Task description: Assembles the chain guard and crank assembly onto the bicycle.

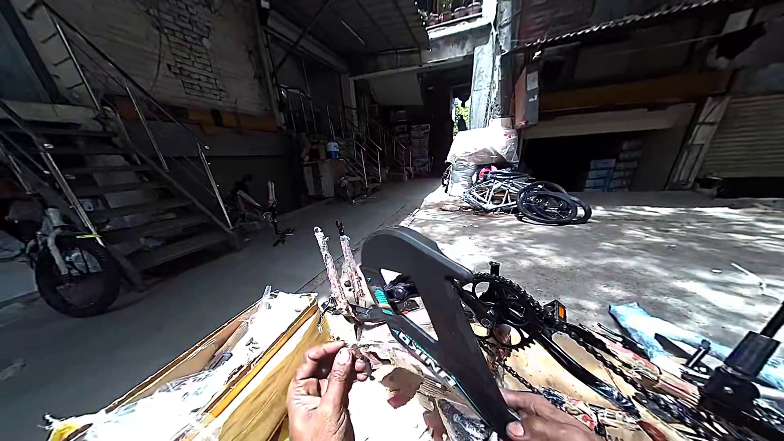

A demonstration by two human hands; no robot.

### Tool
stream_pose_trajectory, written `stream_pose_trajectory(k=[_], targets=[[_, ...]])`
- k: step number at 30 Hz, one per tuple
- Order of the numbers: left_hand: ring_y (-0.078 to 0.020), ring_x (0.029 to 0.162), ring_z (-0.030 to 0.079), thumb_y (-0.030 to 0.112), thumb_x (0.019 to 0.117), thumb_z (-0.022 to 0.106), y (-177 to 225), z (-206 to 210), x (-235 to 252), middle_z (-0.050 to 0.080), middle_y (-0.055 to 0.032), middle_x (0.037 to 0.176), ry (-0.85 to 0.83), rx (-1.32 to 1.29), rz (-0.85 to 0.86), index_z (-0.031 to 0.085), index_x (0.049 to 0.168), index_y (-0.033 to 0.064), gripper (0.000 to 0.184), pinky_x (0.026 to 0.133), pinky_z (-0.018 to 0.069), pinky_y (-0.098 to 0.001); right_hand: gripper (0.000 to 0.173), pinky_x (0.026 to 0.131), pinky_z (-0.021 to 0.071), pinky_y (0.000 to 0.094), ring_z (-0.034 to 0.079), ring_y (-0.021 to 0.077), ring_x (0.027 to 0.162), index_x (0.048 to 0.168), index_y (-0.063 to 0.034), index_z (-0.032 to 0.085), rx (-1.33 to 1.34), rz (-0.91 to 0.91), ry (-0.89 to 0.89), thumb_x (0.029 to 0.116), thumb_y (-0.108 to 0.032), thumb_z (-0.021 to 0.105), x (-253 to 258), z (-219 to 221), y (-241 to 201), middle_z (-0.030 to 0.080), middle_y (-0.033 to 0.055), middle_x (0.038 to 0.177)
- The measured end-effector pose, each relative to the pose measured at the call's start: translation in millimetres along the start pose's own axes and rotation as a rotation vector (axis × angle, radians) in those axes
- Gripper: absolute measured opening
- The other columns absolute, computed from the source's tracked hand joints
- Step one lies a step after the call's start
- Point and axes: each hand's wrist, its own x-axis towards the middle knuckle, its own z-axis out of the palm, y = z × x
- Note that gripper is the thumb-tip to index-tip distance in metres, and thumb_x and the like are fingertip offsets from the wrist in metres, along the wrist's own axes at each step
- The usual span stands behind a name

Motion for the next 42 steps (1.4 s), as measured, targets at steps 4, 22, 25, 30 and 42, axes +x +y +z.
stream_pose_trajectory(k=[4, 22, 25, 30, 42], targets=[[-0.0214, 0.073, 0.069, -0.006, 0.0951, 0.060, -19.3, 14.8, 12.0, 0.067, -0.0164, 0.088, -0.010, 0.023, -0.025, 0.063, 0.107, -0.0069, 0.012, 0.066, 0.0627, -0.0324, 0.030, 0.064, 0.0549, 0.0235, 0.065, 0.0066, 0.071, 0.119, -0.0175, 0.069, 0.049, 0.145, -0.020, 0.0970, -0.027, 0.051, 0.2, -22.2, -32.7, 0.071, -0.0019, 0.086], [-0.0130, 0.105, 0.066, 0.011, 0.0938, 0.060, -66.6, 73.5, 63.8, 0.067, -0.0074, 0.111, -0.179, 0.748, 0.825, 0.071, 0.106, 0.0051, 0.017, 0.091, 0.0582, -0.0304, 0.035, 0.058, 0.0506, 0.0209, 0.061, 0.0062, 0.067, 0.128, -0.0135, 0.062, 0.241, -0.060, -0.079, 0.0984, -0.029, 0.054, 17.1, -1.1, 23.8, 0.069, 0.0027, 0.088], [-0.0065, 0.095, 0.067, 0.015, 0.0972, 0.060, -57.9, 79.5, 63.2, 0.067, -0.0040, 0.106, -0.098, 0.736, 0.685, 0.066, 0.108, 0.0050, 0.016, 0.082, 0.0590, -0.0256, 0.044, 0.065, 0.0545, 0.0230, 0.065, 0.0068, 0.072, 0.137, -0.0122, 0.058, 0.217, -0.192, -0.107, 0.0982, -0.034, 0.060, 33.1, -3.9, 51.6, 0.072, 0.0032, 0.095], [-0.0115, 0.078, 0.066, 0.004, 0.0958, 0.063, -43.9, 89.2, 65.3, 0.066, -0.0049, 0.090, -0.036, 0.469, 0.389, 0.063, 0.102, 0.0031, 0.006, 0.070, 0.0587, -0.0291, 0.044, 0.060, 0.0527, 0.0228, 0.064, 0.0066, 0.067, 0.133, -0.0117, 0.058, 0.264, -0.253, 0.057, 0.0961, -0.035, 0.060, 46.9, -15.6, 83.4, 0.071, 0.0001, 0.086], [-0.0176, 0.068, 0.061, 0.003, 0.1013, 0.056, -102.0, 52.2, 63.5, 0.061, -0.0100, 0.086, 0.150, 0.158, -0.592, 0.058, 0.113, -0.0002, 0.013, 0.060, 0.0546, -0.0315, 0.041, 0.064, 0.0532, 0.0259, 0.062, 0.0079, 0.067, 0.131, -0.0080, 0.060, 0.130, 0.001, 0.315, 0.0954, -0.026, 0.052, -31.6, -27.5, 99.2, 0.069, -0.0008, 0.081]])
